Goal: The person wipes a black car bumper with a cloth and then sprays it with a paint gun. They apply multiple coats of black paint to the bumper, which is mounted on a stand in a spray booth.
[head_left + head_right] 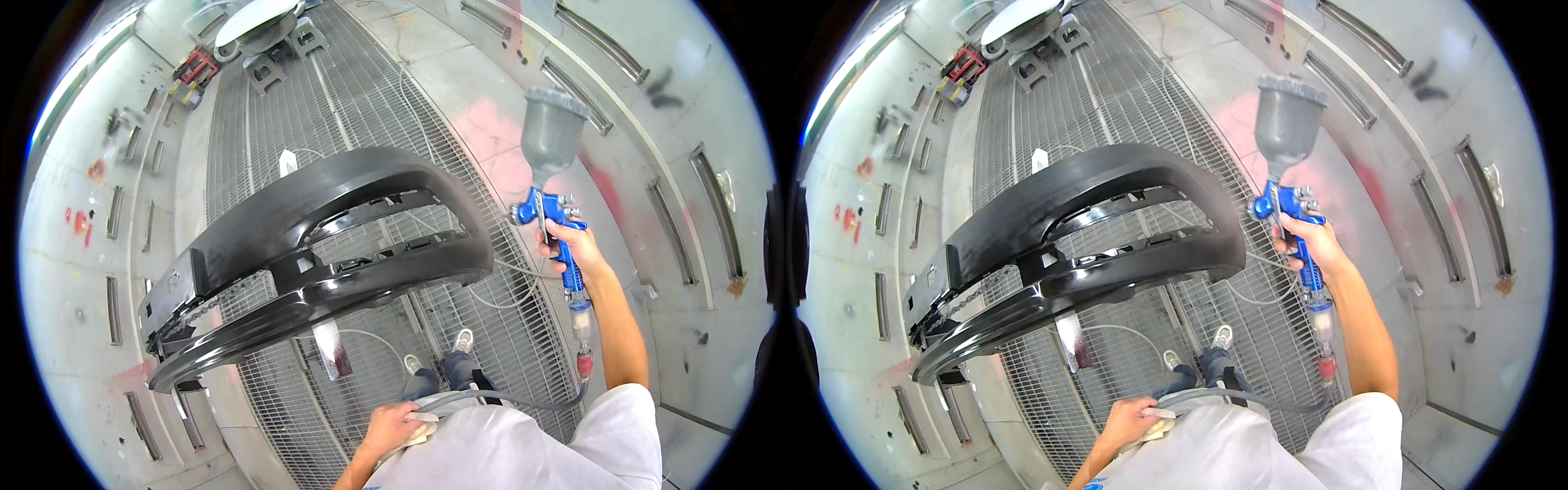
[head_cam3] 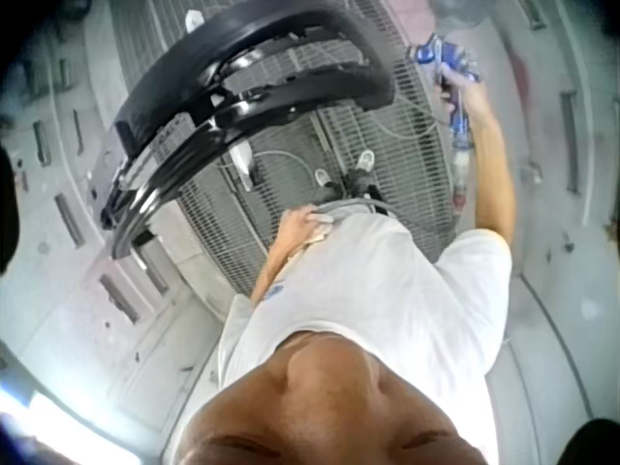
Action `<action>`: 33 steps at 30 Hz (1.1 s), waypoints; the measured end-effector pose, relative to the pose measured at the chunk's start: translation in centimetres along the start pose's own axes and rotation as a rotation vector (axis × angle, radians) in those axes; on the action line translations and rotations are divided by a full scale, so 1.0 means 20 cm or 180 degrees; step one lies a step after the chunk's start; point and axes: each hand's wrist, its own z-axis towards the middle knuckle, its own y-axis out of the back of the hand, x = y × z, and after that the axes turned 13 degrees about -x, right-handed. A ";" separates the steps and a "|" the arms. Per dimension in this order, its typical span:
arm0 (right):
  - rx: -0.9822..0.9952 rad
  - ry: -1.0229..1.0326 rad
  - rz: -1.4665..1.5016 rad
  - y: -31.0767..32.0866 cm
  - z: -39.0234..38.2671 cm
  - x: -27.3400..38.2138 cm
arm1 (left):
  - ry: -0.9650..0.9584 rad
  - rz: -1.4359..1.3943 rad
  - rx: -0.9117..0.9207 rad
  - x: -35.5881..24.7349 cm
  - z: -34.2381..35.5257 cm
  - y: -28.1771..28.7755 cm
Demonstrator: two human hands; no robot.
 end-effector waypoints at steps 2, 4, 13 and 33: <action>-0.0309 0.0007 -0.0210 0.09 0.05 -0.08 | -0.0093 -0.0030 -0.0031 0.00 0.00 -0.03; -0.0753 0.0215 -0.0471 0.14 0.06 -0.15 | -0.0025 -0.0040 0.0042 -0.02 0.00 -0.05; -0.1132 0.0252 -0.0846 0.32 -0.25 -0.35 | -0.0515 0.0304 0.0404 0.05 -0.02 -0.04; 0.3054 0.0375 0.0156 -1.57 -1.92 -1.37 | 0.1727 -0.0509 -0.1852 1.40 -2.62 -0.10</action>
